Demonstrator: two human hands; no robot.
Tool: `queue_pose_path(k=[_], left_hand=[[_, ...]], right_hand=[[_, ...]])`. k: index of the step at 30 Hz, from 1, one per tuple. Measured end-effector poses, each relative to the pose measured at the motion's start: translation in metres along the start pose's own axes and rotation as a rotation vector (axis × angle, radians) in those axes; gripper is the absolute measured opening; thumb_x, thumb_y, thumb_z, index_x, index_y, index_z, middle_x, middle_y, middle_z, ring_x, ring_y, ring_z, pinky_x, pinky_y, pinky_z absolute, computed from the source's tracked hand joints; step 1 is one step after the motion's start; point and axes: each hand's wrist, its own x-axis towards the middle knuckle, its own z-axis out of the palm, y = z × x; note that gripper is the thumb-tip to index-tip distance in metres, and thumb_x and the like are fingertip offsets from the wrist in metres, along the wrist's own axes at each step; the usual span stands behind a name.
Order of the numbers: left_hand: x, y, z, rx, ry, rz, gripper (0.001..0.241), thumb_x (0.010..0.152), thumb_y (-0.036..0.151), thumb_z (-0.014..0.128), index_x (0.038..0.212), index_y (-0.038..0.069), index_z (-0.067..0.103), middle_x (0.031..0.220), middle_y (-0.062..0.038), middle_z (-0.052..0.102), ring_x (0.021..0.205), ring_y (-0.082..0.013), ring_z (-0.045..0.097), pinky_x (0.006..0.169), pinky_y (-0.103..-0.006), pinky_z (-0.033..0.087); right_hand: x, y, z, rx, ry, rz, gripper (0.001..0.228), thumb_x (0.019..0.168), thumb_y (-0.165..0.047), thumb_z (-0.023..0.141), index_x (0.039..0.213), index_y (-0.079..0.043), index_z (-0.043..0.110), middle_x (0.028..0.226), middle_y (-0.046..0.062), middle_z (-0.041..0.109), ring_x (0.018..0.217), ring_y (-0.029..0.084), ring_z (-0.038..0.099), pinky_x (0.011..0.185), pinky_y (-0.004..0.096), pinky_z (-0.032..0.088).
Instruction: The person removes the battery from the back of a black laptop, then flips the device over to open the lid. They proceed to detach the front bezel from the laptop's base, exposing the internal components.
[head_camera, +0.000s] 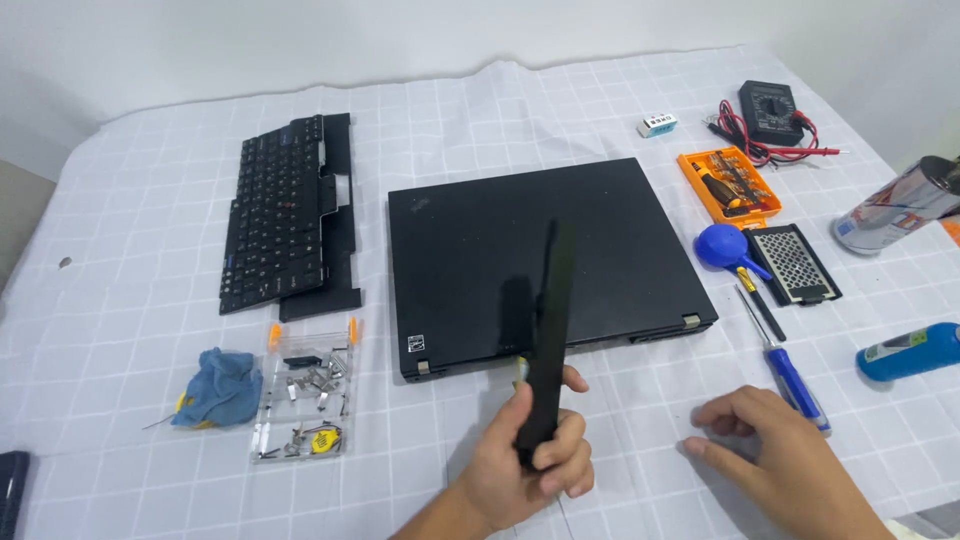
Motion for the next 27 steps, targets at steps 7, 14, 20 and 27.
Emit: queue_pose_path(k=[7, 14, 20, 27], left_hand=[[-0.006, 0.013, -0.004, -0.294, -0.171, -0.080, 0.050, 0.096, 0.052, 0.038, 0.131, 0.016, 0.044, 0.059, 0.005, 0.035, 0.049, -0.0071, 0.031, 0.059, -0.0260, 0.038], [-0.007, 0.012, -0.003, -0.319, -0.216, -0.049, 0.073, 0.096, 0.074, 0.026, 0.139, 0.018, 0.046, 0.057, 0.005, 0.031, 0.048, -0.0072, 0.027, 0.059, -0.0253, 0.036], [-0.009, 0.012, -0.003, -0.161, -0.212, 0.019, 0.067, 0.097, 0.071, 0.025, 0.140, 0.024, 0.046, 0.060, 0.006, 0.031, 0.050, -0.0062, 0.027, 0.068, -0.0280, 0.031], [-0.016, -0.008, -0.009, -0.215, -0.198, -0.003, 0.066, 0.102, 0.067, 0.027, 0.141, 0.017, 0.045, 0.062, 0.003, 0.033, 0.052, -0.0075, 0.028, 0.065, -0.0260, 0.029]], right_hand=[[0.011, 0.027, 0.030, -0.089, 0.102, -0.052, 0.017, 0.066, -0.038, 0.083, 0.073, -0.023, 0.078, 0.078, -0.010, 0.075, 0.082, 0.005, 0.066, 0.084, 0.019, 0.051], [0.038, 0.077, 0.063, -0.267, 0.221, -0.291, 0.019, 0.066, -0.043, 0.078, 0.072, -0.026, 0.072, 0.075, -0.013, 0.069, 0.082, 0.005, 0.066, 0.081, 0.022, 0.053], [0.035, 0.082, 0.079, 0.051, 0.353, -0.055, 0.011, 0.078, -0.027, 0.072, 0.087, -0.022, 0.074, 0.094, -0.007, 0.077, 0.090, 0.013, 0.071, 0.083, 0.025, 0.049], [0.036, 0.096, 0.091, 0.152, 0.424, -0.110, 0.020, 0.081, -0.012, 0.079, 0.095, -0.002, 0.070, 0.067, 0.010, 0.065, 0.054, 0.018, 0.047, 0.054, 0.027, 0.041]])
